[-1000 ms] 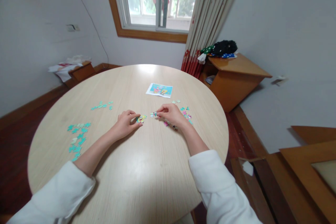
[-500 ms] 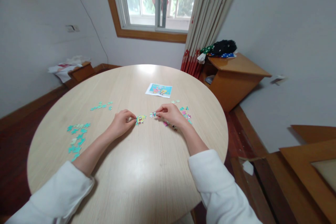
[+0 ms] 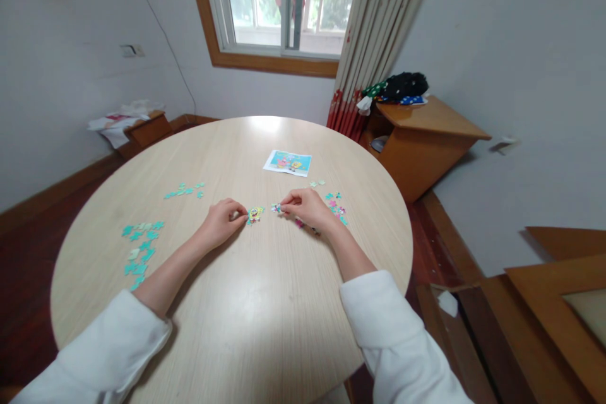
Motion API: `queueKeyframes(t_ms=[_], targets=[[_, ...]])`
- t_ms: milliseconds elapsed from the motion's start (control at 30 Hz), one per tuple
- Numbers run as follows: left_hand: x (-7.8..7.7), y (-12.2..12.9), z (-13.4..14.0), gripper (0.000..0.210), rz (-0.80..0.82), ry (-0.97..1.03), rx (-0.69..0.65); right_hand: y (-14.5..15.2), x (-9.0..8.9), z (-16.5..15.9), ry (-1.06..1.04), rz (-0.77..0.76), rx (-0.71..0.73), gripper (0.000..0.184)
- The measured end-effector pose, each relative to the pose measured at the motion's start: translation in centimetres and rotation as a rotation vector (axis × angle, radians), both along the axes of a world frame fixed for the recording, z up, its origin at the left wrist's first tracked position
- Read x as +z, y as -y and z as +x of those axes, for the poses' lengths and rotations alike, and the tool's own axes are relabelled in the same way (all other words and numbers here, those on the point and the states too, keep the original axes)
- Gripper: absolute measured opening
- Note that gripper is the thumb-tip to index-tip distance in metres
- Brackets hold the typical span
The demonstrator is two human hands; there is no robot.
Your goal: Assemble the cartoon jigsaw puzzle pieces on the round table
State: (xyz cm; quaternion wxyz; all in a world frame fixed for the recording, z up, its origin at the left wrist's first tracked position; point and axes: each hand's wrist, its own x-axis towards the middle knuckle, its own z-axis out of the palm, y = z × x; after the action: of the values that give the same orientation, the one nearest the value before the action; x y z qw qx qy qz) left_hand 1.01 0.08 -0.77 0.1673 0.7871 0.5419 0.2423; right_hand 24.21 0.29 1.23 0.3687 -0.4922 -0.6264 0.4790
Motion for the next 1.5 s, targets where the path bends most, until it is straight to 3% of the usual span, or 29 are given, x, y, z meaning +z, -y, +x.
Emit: queueKeyframes(t_ms=[300, 767, 1500], targets=[[-0.17, -0.12, 0.07, 0.009, -0.006, 0.006, 0.01, 0.17, 0.32, -0.11, 0.019, -0.008, 0.024, 0.023], [-0.35, -0.26, -0.07, 0.012, 0.006, 0.019, 0.009, 0.31, 0.35, -0.14, 0.034, -0.023, 0.029, 0.012], [-0.81, -0.43, -0.19, 0.019, 0.024, 0.053, 0.009, -0.07, -0.17, 0.05, 0.049, 0.041, 0.007, 0.022]])
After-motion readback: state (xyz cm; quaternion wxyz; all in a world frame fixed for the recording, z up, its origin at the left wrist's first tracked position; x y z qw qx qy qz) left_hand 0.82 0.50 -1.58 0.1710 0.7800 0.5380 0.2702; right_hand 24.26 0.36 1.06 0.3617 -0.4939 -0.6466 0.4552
